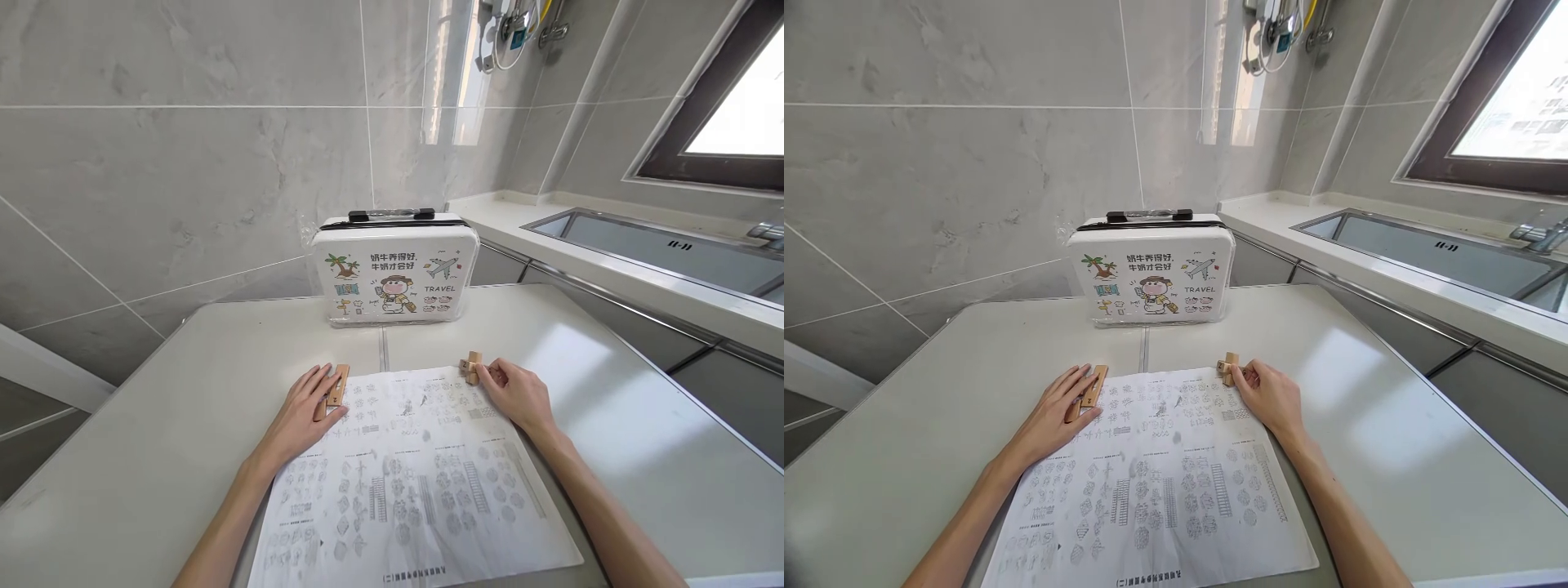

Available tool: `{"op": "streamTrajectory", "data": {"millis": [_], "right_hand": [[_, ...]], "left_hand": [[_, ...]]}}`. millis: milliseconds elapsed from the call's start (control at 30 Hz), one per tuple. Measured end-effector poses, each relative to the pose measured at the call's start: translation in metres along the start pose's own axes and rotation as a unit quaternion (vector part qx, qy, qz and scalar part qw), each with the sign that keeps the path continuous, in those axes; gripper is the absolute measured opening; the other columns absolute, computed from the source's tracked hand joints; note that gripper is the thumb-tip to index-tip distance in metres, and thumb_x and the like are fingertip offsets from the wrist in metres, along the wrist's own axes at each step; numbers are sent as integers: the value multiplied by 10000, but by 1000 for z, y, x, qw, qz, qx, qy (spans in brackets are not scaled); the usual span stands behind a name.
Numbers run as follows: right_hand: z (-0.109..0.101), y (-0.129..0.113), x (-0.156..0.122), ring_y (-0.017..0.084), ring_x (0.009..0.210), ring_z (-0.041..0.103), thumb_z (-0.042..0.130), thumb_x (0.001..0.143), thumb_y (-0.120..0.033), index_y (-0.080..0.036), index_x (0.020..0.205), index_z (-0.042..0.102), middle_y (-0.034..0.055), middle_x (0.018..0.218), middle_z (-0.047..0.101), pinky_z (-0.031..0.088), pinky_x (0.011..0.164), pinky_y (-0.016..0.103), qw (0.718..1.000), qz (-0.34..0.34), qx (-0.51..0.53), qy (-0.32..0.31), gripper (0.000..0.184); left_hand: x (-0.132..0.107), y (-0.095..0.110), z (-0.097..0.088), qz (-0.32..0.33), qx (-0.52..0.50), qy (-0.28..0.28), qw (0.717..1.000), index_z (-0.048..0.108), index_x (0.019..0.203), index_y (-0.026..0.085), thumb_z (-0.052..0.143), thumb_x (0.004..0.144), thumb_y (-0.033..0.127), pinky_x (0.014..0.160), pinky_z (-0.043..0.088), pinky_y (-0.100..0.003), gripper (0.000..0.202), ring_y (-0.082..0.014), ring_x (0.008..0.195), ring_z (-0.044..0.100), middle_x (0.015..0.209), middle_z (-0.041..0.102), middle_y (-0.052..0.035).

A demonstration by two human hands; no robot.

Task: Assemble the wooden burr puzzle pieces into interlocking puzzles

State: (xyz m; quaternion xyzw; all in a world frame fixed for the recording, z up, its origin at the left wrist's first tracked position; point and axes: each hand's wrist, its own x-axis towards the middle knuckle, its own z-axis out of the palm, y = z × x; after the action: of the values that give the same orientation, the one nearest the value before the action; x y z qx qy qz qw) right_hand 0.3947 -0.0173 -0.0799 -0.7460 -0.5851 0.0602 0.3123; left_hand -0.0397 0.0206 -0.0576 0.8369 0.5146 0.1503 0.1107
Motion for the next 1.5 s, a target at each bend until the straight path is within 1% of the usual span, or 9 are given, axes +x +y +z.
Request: {"op": "streamTrajectory", "data": {"millis": [300,533,633,700,800,967,1067,1200,1500], "right_hand": [[-3,2,4,198,609,582,487,960,-700,-238,668,549,18,642,646,343,590,299,999,22,21,10,549],[-8,2,5,199,644,602,448,993,-663,-225,856,592,59,802,712,411,653,321,986,28,82,142,481],[-12,-7,4,179,591,561,436,1010,-632,-224,864,586,72,841,722,438,662,333,981,-11,114,153,458],[-17,-20,3,184,611,572,457,1019,-584,-230,866,583,69,843,718,449,662,335,982,-52,131,128,406],[-21,-48,-1,198,685,616,474,1038,-453,-243,920,592,49,841,711,472,679,332,977,-139,162,2,268],[-2,-97,-21,237,933,686,566,1000,-320,-247,1128,605,65,1069,705,542,820,379,948,-234,155,-150,153],[22,-115,-36,311,1223,616,685,926,-292,-248,1306,552,120,1301,639,537,1004,467,939,-257,165,-160,405],[50,-128,-49,380,1347,528,826,824,-329,-228,1441,470,166,1438,567,478,1114,570,939,-265,146,-160,719],[65,-128,-51,368,1264,584,820,824,-368,-235,1374,511,144,1356,627,496,1080,562,946,-217,197,-137,644]], "left_hand": [[2,8,0,13,-16,-13,1000,456,1591,358,571,1011,587,1264,359,-576,634,-333,1601,287,1705,389,-16],[5,28,5,49,-35,-40,997,443,1596,380,569,1024,565,1261,362,-575,614,-331,1605,282,1699,400,-7],[9,46,7,89,-65,-60,992,440,1597,381,616,1004,547,1275,348,-552,640,-318,1602,296,1690,417,-17],[13,57,7,108,-94,-76,987,398,1619,381,652,988,531,1278,345,-541,697,-316,1601,297,1696,406,-30],[19,66,9,100,-130,-64,984,388,1623,354,686,961,539,1262,370,-533,749,-330,1569,361,1683,421,-66],[22,58,9,53,-119,48,990,620,1333,264,505,1068,443,1120,482,-468,340,-283,1332,573,1410,632,-90],[17,50,5,45,-77,97,991,641,1086,236,554,1040,430,987,508,-433,218,-271,1126,624,1165,679,-75],[10,44,0,40,-21,112,993,605,883,235,654,972,492,849,486,-406,276,-253,907,616,938,681,-50],[6,41,-4,-4,25,85,996,587,721,226,457,1070,482,806,418,-398,452,-228,753,598,751,687,-32]]}}
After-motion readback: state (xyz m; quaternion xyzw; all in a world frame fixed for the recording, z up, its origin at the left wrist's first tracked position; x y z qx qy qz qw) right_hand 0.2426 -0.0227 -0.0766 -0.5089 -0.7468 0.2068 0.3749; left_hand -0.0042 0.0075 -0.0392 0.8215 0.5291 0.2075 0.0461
